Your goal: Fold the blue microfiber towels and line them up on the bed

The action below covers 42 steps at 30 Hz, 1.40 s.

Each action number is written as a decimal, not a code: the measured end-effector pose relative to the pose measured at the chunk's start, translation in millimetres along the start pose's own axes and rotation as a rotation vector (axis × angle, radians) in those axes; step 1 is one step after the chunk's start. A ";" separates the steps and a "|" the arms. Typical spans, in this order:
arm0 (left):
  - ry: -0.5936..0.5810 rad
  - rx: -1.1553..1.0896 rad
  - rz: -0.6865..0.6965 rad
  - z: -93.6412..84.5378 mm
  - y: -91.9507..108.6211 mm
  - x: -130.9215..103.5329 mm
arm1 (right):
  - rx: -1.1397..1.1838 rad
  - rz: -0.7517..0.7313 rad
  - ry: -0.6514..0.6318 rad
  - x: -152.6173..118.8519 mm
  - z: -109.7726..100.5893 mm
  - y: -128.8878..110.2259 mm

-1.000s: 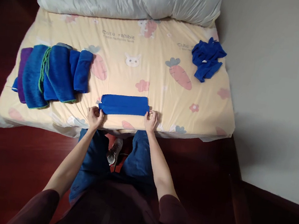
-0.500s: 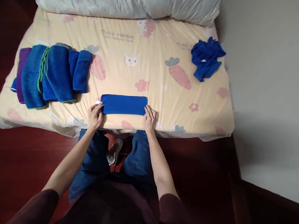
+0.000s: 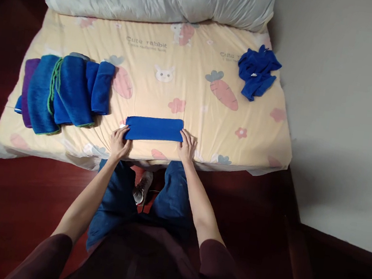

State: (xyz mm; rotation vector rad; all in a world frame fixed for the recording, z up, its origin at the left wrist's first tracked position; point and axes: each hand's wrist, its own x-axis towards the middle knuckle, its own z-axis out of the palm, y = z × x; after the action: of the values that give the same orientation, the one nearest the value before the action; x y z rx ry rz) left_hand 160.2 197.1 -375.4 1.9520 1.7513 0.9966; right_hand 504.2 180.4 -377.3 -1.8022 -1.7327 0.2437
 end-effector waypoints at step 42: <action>0.214 0.008 -0.160 12.9 -7.6 -4.3 | 0.242 0.173 0.219 -6.2 29.6 24.1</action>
State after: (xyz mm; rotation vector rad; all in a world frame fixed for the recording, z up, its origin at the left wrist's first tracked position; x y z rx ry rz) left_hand 163.5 197.0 -390.6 1.7303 1.9929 1.1781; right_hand 507.8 184.7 -415.6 -1.7308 -1.3379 0.3012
